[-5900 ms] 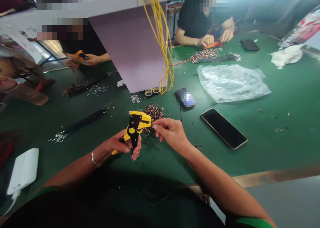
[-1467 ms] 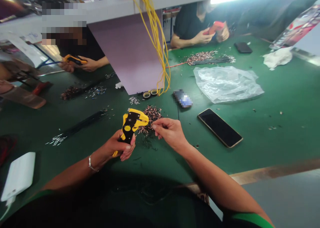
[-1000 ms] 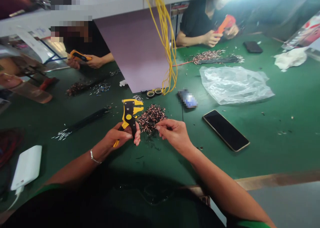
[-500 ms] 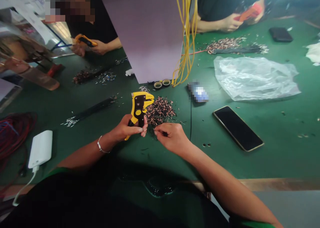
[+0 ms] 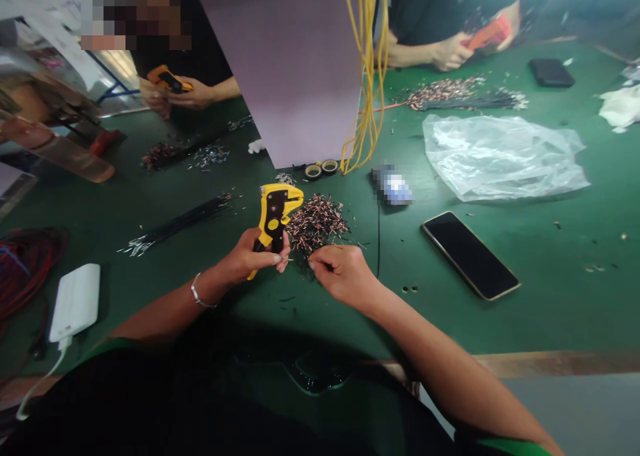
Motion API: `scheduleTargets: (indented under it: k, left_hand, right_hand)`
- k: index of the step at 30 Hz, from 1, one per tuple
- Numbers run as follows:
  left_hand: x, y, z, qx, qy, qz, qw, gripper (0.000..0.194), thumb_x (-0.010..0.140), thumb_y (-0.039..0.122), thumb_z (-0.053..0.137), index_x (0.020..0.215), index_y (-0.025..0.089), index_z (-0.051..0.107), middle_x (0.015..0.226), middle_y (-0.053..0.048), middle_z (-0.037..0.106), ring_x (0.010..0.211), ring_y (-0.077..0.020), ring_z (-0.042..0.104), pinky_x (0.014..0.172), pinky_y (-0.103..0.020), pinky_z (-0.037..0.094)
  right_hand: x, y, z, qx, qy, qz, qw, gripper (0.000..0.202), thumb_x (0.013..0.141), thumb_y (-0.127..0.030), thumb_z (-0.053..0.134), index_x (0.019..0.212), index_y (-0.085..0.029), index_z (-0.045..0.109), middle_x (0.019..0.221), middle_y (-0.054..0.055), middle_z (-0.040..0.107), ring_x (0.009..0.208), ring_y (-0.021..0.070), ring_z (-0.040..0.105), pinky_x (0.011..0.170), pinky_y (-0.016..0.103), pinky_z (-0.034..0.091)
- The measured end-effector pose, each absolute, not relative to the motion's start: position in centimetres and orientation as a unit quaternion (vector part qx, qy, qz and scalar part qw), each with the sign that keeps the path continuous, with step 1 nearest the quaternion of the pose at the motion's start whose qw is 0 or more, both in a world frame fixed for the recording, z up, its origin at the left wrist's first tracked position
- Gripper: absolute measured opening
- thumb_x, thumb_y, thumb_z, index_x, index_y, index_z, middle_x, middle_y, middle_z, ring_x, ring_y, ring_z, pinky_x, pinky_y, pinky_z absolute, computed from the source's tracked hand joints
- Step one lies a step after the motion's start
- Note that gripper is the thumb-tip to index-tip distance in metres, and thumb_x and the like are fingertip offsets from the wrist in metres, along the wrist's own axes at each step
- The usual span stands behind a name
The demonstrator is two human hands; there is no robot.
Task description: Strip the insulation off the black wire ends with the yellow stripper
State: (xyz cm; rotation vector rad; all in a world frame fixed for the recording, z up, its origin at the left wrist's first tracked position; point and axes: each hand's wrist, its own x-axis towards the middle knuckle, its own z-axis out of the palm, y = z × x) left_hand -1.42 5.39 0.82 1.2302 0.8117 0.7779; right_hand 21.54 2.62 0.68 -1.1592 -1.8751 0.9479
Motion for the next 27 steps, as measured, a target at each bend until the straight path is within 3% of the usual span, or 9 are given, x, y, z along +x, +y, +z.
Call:
scheduleTargets:
  k: [4, 8, 16, 27]
  left_hand:
    - [-1.8, 5.8, 0.8, 0.511, 0.353, 0.354, 0.699, 0.025, 0.065, 0.013, 0.072, 0.088, 0.013, 0.062, 0.074, -0.001, 0.062, 0.057, -0.0130, 0.059, 0.057, -0.030, 0.053]
    - [-1.7, 6.0, 1.2, 0.511, 0.297, 0.333, 0.734, 0.031, 0.064, 0.013, 0.070, 0.094, 0.010, 0.065, 0.089, -0.010, 0.070, 0.068, -0.0184, 0.065, 0.067, -0.036, 0.054]
    - [-1.1, 5.5, 0.9, 0.485, 0.229, 0.306, 0.787, 0.042, 0.063, 0.016, 0.069, 0.104, 0.011, 0.065, 0.096, -0.015, 0.073, 0.072, -0.0220, 0.067, 0.073, -0.041, 0.054]
    - [-0.7, 4.5, 1.9, 0.561, 0.267, 0.249, 0.743, 0.039, 0.070, 0.021, 0.075, 0.106, 0.012, 0.064, 0.099, -0.014, 0.071, 0.082, -0.0214, 0.066, 0.080, -0.038, 0.052]
  right_hand:
    - [22.2, 3.1, 1.1, -0.505, -0.682, 0.325, 0.418, 0.020, 0.080, -0.027, 0.060, 0.066, -0.021, 0.074, 0.062, 0.001, 0.071, 0.056, 0.0143, 0.060, 0.057, 0.028, 0.047]
    - [22.3, 3.1, 1.3, -0.532, -0.654, 0.288, 0.453, 0.020, 0.080, -0.029, 0.061, 0.068, -0.020, 0.075, 0.055, -0.001, 0.065, 0.051, 0.0124, 0.054, 0.053, 0.027, 0.044]
    - [21.8, 2.8, 1.1, -0.553, -0.639, 0.267, 0.462, 0.020, 0.079, -0.028, 0.061, 0.068, -0.020, 0.075, 0.057, 0.000, 0.067, 0.051, 0.0122, 0.056, 0.051, 0.026, 0.043]
    - [20.8, 1.9, 2.4, -0.533, -0.673, 0.218, 0.463, 0.023, 0.080, -0.023, 0.055, 0.063, -0.020, 0.071, 0.053, 0.000, 0.063, 0.047, 0.0107, 0.053, 0.049, 0.024, 0.043]
